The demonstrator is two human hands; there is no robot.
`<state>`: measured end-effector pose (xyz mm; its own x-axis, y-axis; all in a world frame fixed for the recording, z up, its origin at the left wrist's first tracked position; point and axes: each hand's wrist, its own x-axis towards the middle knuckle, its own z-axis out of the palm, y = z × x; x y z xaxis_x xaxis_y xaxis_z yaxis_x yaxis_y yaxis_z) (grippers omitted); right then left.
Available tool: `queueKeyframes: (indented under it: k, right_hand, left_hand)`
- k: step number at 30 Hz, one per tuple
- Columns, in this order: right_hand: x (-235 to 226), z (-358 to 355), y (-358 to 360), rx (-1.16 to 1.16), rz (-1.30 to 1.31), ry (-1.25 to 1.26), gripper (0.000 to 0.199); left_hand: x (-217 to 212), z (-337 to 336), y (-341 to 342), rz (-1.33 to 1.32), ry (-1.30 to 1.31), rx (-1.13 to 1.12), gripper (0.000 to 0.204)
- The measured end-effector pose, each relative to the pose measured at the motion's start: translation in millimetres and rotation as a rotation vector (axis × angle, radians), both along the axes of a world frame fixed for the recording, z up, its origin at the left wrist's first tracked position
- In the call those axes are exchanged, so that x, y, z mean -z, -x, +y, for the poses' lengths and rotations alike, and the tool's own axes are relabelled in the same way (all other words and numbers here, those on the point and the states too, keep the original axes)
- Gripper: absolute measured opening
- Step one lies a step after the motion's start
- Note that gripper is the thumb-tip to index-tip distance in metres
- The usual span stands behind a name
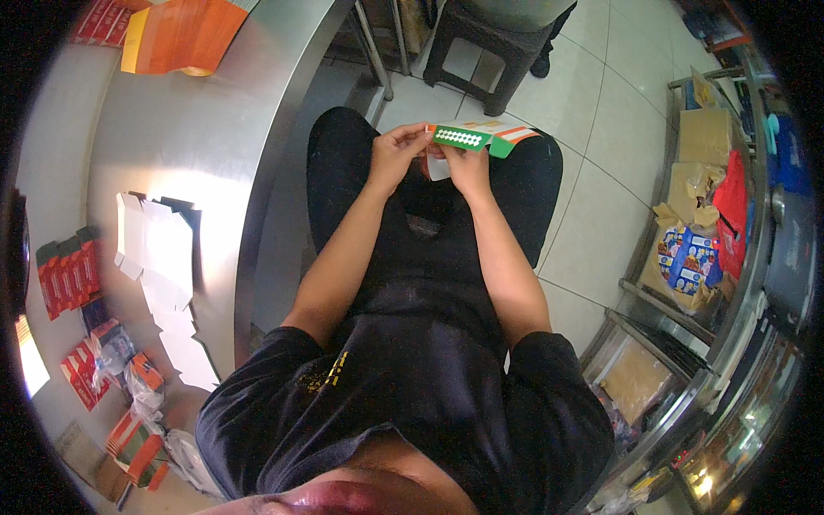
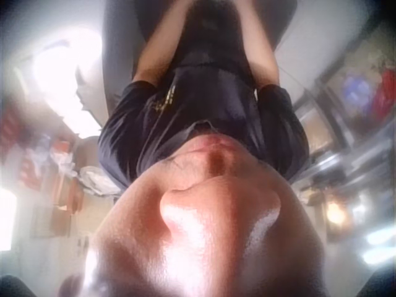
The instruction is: The person folds flat paperboard blanks into small rectangular boxes, tucks flaps, and stacks the finished boxes on the table. They handle multiple blanks one at a time and place completed units into a growing stack.
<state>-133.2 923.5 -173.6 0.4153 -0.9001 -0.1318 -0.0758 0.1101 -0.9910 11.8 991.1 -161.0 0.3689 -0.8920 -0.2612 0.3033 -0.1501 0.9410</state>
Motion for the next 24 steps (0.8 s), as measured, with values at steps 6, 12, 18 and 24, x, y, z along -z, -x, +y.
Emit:
queueKeyframes:
  k: [6, 12, 18, 24]
  right_hand:
    - [-6, 8, 1, 0.01, -0.075, -0.131, 0.017]
    - [-9, 12, -4, -0.086, -0.009, -0.173, 0.012]
    - [-1, 10, -1, -0.012, 0.267, 0.104, 0.027]
    - [-76, 10, 22, 0.406, 0.308, 0.627, 0.056]
  left_hand:
    - [3, 0, 7, -0.281, 0.061, -0.016, 0.028]
    - [11, 1, 4, -0.384, -0.003, -0.058, 0.024]
    - [6, 4, 4, -0.31, -0.072, -0.029, 0.022]
    - [-24, 23, -17, -0.241, -0.124, -0.103, 0.026]
